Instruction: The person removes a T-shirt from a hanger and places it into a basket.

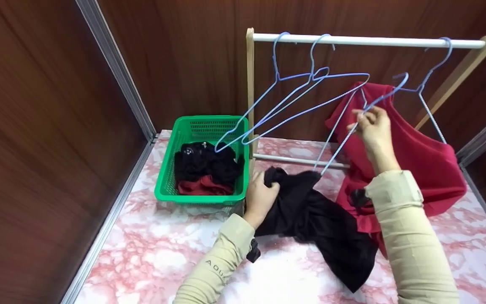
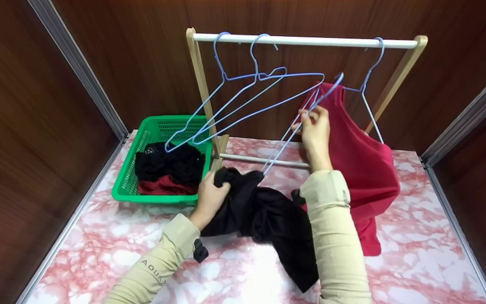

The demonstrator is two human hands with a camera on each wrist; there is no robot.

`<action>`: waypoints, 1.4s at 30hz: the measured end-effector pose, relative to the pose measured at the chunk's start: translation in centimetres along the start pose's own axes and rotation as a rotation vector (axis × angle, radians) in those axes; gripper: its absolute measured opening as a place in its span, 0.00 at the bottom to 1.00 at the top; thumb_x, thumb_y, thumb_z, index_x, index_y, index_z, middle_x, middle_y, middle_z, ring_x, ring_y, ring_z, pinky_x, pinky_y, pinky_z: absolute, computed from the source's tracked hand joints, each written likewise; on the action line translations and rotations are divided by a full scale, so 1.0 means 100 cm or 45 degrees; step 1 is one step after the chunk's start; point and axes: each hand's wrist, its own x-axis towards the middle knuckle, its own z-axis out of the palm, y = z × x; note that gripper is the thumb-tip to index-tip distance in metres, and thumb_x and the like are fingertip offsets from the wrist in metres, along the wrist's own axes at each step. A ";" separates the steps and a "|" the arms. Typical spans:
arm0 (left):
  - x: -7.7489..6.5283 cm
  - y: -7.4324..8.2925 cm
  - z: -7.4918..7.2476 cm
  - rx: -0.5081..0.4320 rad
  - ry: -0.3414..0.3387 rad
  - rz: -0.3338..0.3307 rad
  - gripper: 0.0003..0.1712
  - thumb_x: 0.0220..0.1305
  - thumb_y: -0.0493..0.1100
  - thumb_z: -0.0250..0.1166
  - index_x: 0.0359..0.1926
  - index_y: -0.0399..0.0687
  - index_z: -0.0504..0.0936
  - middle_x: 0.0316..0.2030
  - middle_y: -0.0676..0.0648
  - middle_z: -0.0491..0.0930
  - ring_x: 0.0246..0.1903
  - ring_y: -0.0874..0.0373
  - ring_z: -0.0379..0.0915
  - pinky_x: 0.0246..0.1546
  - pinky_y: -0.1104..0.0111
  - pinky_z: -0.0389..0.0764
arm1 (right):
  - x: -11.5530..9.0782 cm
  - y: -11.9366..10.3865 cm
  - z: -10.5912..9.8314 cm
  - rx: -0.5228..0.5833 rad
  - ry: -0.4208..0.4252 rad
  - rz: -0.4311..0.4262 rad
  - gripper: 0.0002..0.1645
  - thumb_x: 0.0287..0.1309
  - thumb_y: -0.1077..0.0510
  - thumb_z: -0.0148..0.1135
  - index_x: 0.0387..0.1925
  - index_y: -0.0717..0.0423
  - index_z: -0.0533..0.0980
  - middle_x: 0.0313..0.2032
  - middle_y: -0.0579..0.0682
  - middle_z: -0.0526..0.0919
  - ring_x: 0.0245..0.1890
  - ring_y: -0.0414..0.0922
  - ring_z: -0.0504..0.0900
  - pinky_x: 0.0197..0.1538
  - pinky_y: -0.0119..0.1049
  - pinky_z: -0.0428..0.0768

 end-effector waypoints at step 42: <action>-0.031 -0.049 0.038 0.545 -1.067 0.254 0.25 0.47 0.48 0.69 0.48 0.44 0.80 0.46 0.41 0.83 0.48 0.48 0.79 0.49 0.62 0.78 | 0.005 -0.051 0.004 0.363 -0.027 -0.220 0.08 0.62 0.72 0.48 0.40 0.63 0.73 0.27 0.52 0.87 0.11 0.39 0.74 0.19 0.25 0.74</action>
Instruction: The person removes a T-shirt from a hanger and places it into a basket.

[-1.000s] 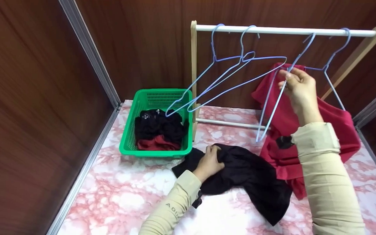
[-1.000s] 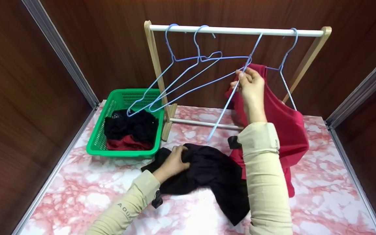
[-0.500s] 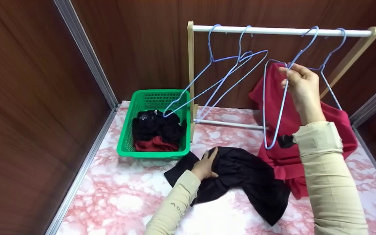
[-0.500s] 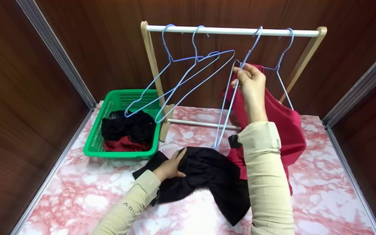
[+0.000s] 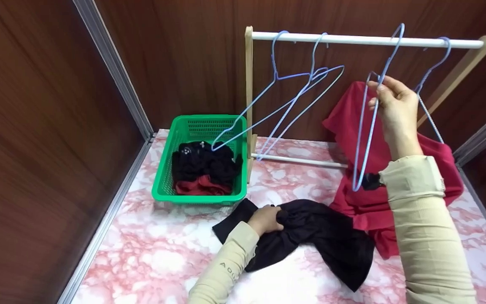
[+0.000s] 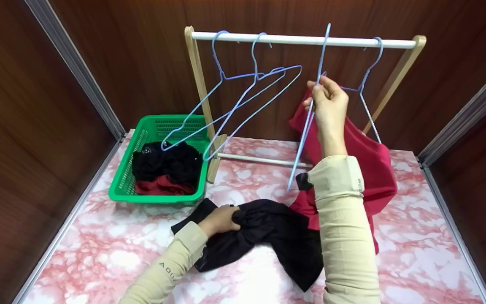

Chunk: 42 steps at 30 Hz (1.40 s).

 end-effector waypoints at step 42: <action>-0.001 -0.068 -0.102 -2.219 1.196 -0.536 0.32 0.62 0.38 0.53 0.68 0.43 0.60 0.66 0.41 0.66 0.60 0.52 0.67 0.63 0.65 0.68 | 0.013 0.008 -0.014 -0.121 -0.070 0.241 0.34 0.64 0.67 0.50 0.67 0.72 0.50 0.28 0.46 0.86 0.19 0.39 0.79 0.25 0.25 0.78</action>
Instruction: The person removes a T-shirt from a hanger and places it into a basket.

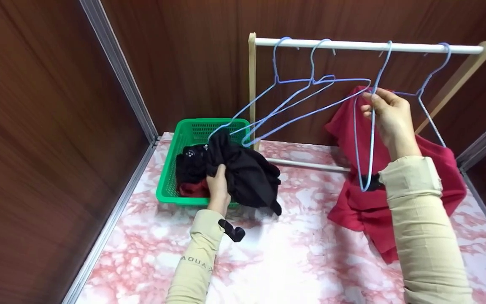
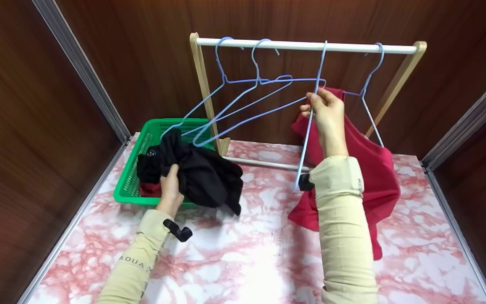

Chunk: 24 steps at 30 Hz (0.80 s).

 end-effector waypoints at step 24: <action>0.039 0.071 -0.028 -0.500 0.155 0.410 0.20 0.56 0.20 0.53 0.42 0.46 0.72 0.32 0.59 0.81 0.34 0.67 0.78 0.41 0.74 0.80 | -0.007 0.001 -0.014 -0.164 -0.049 0.123 0.40 0.64 0.59 0.54 0.71 0.64 0.47 0.32 0.42 0.80 0.29 0.36 0.84 0.37 0.23 0.81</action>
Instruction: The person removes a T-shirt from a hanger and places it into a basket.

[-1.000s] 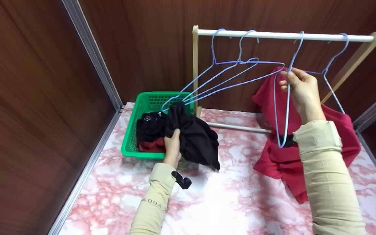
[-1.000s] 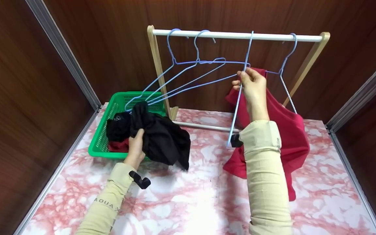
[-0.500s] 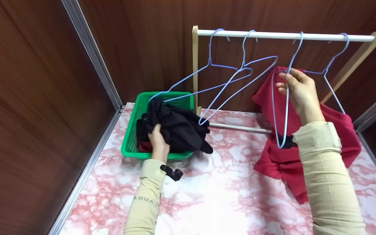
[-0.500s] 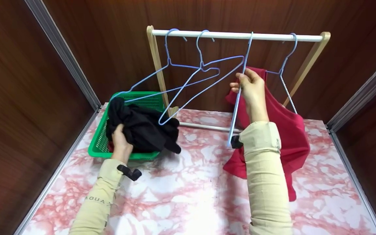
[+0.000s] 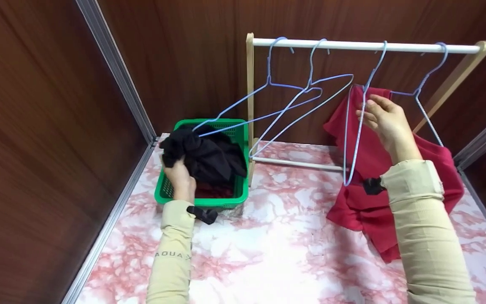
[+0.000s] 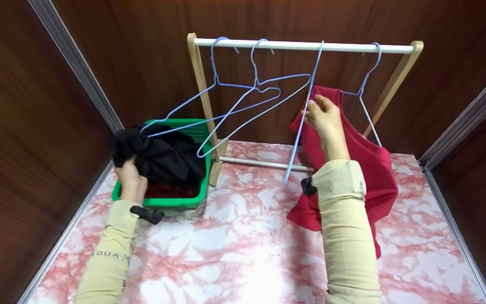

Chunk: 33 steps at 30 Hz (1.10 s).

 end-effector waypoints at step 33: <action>0.015 -0.002 -0.060 2.048 -0.440 0.336 0.35 0.56 0.57 0.65 0.64 0.54 0.68 0.67 0.34 0.52 0.63 0.35 0.51 0.61 0.45 0.59 | -0.004 -0.006 -0.048 -1.170 1.107 -0.407 0.20 0.63 0.58 0.46 0.50 0.59 0.78 0.31 0.30 0.68 0.38 0.31 0.72 0.55 0.31 0.70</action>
